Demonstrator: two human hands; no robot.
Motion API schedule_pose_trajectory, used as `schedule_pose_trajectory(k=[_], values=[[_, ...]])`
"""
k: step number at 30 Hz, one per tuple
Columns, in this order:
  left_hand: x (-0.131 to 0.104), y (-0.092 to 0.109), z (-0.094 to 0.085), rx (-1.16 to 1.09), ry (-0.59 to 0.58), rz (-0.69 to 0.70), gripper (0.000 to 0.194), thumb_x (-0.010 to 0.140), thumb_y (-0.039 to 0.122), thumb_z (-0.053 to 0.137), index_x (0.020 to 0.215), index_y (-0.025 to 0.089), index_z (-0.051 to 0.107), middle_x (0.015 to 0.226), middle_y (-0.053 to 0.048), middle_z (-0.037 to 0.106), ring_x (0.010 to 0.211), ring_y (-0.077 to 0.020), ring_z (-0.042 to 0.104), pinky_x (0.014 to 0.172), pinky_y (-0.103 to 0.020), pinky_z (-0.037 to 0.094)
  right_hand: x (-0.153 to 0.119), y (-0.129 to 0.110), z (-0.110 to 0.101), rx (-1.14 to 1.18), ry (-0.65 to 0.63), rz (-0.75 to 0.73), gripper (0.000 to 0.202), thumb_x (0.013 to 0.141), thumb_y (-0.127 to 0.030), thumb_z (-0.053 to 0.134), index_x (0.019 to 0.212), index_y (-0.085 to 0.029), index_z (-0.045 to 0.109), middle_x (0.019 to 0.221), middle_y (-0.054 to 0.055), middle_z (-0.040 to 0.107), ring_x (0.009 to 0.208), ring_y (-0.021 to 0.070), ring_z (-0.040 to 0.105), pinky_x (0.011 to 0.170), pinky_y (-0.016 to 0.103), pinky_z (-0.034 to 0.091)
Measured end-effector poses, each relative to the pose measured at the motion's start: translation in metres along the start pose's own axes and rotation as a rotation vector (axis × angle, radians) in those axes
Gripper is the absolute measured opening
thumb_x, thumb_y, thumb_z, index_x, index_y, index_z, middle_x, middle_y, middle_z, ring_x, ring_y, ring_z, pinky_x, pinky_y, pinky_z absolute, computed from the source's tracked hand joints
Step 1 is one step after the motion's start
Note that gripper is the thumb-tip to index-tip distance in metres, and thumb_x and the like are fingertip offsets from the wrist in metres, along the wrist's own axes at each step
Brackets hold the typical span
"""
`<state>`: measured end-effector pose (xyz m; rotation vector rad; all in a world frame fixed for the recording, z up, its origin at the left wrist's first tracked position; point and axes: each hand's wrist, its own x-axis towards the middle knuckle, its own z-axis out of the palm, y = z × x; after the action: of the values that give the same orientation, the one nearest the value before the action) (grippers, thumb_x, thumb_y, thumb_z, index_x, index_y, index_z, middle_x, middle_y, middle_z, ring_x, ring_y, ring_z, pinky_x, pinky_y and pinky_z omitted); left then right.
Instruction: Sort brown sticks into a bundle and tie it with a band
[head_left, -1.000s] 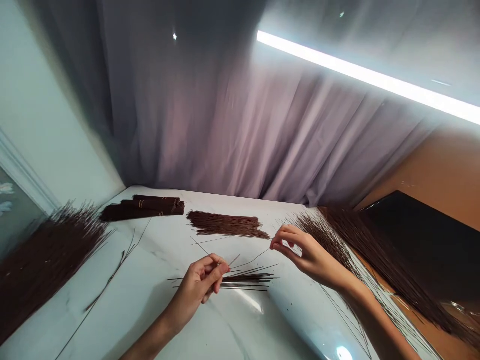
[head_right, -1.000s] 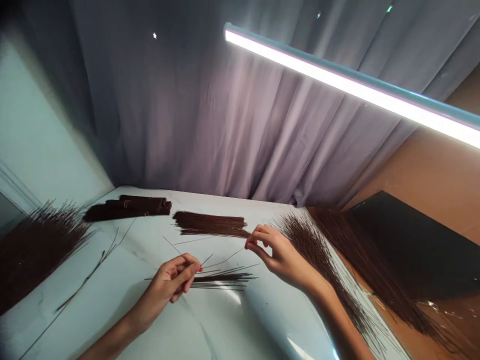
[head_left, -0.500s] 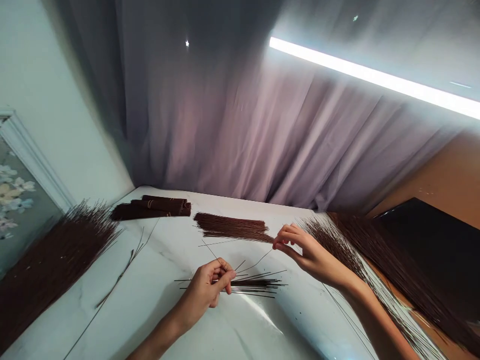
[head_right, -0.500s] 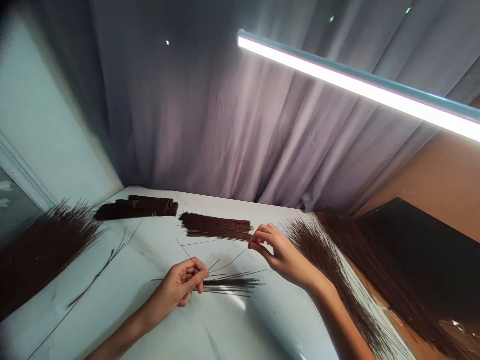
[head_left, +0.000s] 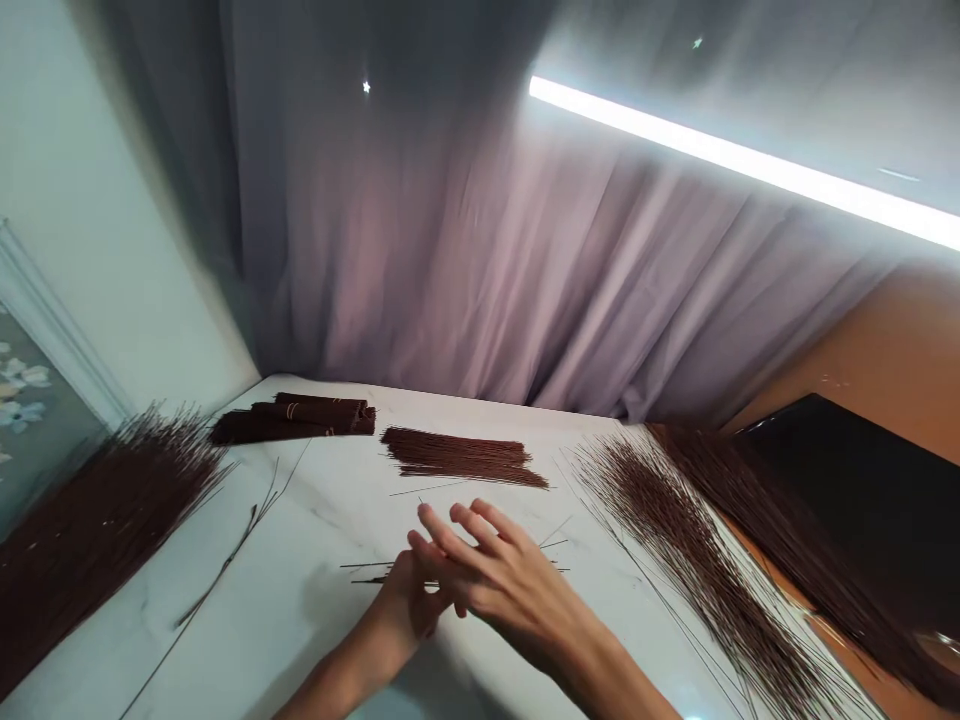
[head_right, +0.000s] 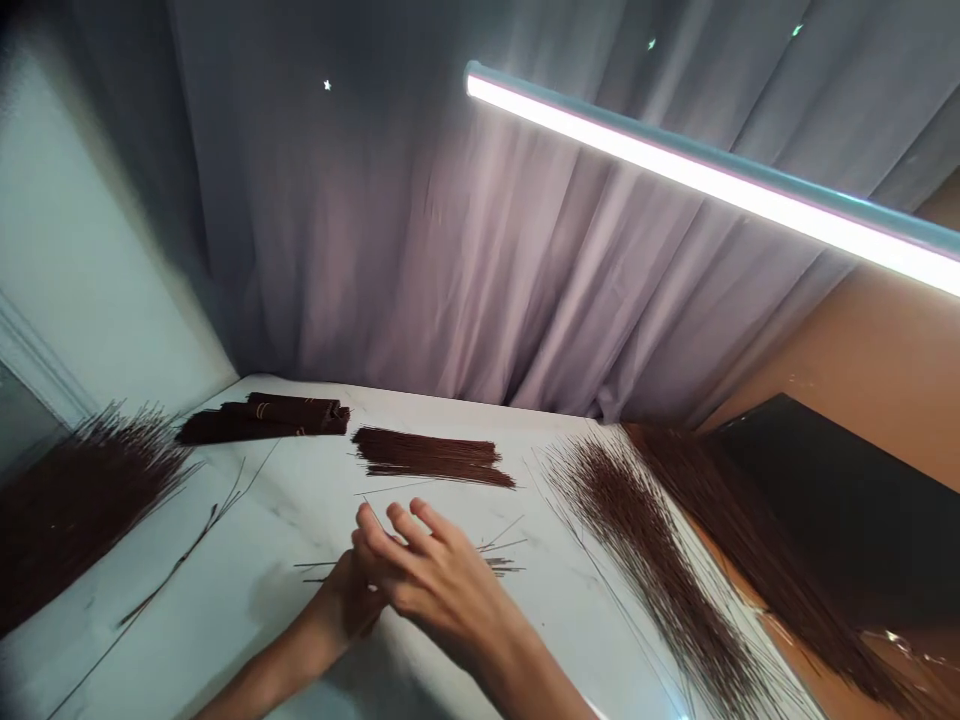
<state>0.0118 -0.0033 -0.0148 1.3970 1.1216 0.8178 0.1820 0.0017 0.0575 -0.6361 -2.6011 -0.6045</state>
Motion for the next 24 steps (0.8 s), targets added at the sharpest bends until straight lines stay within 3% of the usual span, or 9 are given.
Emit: schedule_pose_trajectory(k=[2, 5, 8, 10, 12, 15, 18, 21, 24], values=[[0.0, 0.001, -0.002, -0.02, 0.004, -0.011, 0.037, 0.083, 0.051, 0.071, 0.068, 0.018, 0.062, 0.057, 0.003, 0.057, 0.045, -0.0086, 0.039, 0.039, -0.02, 0.026, -0.005, 0.001, 0.007, -0.074, -0.016, 0.02, 0.025, 0.097, -0.02, 0.061, 0.121, -0.016, 0.067, 0.139, 0.01, 0.062, 0.112, 0.0265, 0.055, 0.1, 0.041, 0.047], [0.0, 0.002, -0.007, -0.09, 0.002, -0.011, 0.037, 0.085, 0.055, 0.068, 0.084, 0.018, 0.064, 0.062, 0.004, 0.059, 0.044, -0.0077, 0.037, 0.038, -0.018, 0.025, -0.021, 0.016, 0.012, -0.08, -0.076, 0.166, 0.013, 0.096, -0.017, 0.063, 0.107, -0.018, 0.069, 0.126, 0.01, 0.067, 0.101, 0.0258, 0.057, 0.094, 0.043, 0.048], [0.001, 0.0, -0.009, -0.122, -0.016, 0.013, 0.039, 0.089, 0.056, 0.064, 0.086, 0.017, 0.063, 0.062, 0.004, 0.059, 0.039, -0.0039, 0.029, 0.037, -0.018, 0.022, -0.032, 0.027, 0.013, -0.006, -0.113, 0.257, 0.011, 0.093, -0.017, 0.066, 0.103, -0.02, 0.069, 0.117, 0.008, 0.069, 0.093, 0.0246, 0.057, 0.087, 0.041, 0.048], [0.001, -0.001, -0.01, -0.118, -0.022, 0.021, 0.038, 0.091, 0.055, 0.062, 0.086, 0.017, 0.063, 0.064, 0.004, 0.059, 0.037, -0.0026, 0.028, 0.037, -0.018, 0.021, -0.037, 0.025, 0.012, 0.044, -0.07, 0.272, 0.017, 0.094, -0.015, 0.063, 0.109, -0.021, 0.068, 0.118, 0.009, 0.068, 0.093, 0.0255, 0.057, 0.086, 0.042, 0.048], [0.0, 0.0, -0.009, -0.135, -0.01, 0.024, 0.039, 0.091, 0.056, 0.062, 0.085, 0.017, 0.06, 0.064, 0.005, 0.059, 0.038, -0.0023, 0.028, 0.036, -0.017, 0.02, -0.044, 0.015, 0.009, 0.115, 0.067, 0.379, 0.023, 0.098, -0.014, 0.056, 0.117, -0.022, 0.067, 0.115, 0.011, 0.068, 0.094, 0.0256, 0.059, 0.084, 0.041, 0.048], [-0.002, 0.003, -0.006, -0.208, 0.015, 0.002, 0.039, 0.09, 0.057, 0.063, 0.085, 0.019, 0.059, 0.066, 0.003, 0.058, 0.046, -0.0054, 0.033, 0.037, -0.015, 0.018, -0.056, -0.015, 0.009, 0.388, 0.304, 0.806, 0.017, 0.102, -0.025, 0.051, 0.106, -0.021, 0.067, 0.088, 0.007, 0.066, 0.075, 0.0205, 0.06, 0.069, 0.033, 0.048], [-0.005, 0.002, 0.006, -0.224, 0.009, 0.001, 0.04, 0.089, 0.058, 0.064, 0.084, 0.019, 0.059, 0.067, 0.001, 0.061, 0.048, -0.0074, 0.042, 0.036, -0.014, 0.024, -0.058, -0.046, 0.017, 0.9, 0.256, 1.225, 0.03, 0.1, -0.048, 0.054, 0.1, -0.021, 0.068, 0.078, 0.004, 0.066, 0.063, 0.0171, 0.058, 0.059, 0.029, 0.047], [-0.009, 0.001, 0.023, -0.224, -0.057, 0.026, 0.044, 0.089, 0.062, 0.061, 0.084, 0.018, 0.059, 0.066, 0.001, 0.063, 0.043, -0.0088, 0.048, 0.035, -0.018, 0.033, -0.05, -0.061, 0.029, 1.335, 0.237, 1.348, 0.048, 0.092, -0.063, 0.059, 0.103, -0.018, 0.072, 0.077, 0.003, 0.066, 0.061, 0.0157, 0.057, 0.06, 0.029, 0.047], [-0.012, 0.006, 0.022, -0.115, -0.104, 0.084, 0.041, 0.097, 0.059, 0.052, 0.088, 0.02, 0.062, 0.075, -0.001, 0.066, 0.056, -0.0132, 0.058, 0.051, -0.024, 0.046, -0.048, -0.052, 0.032, 1.457, 0.356, 1.379, 0.046, 0.088, -0.062, 0.065, 0.089, -0.017, 0.074, 0.077, 0.003, 0.064, 0.071, 0.0165, 0.058, 0.069, 0.028, 0.048]])
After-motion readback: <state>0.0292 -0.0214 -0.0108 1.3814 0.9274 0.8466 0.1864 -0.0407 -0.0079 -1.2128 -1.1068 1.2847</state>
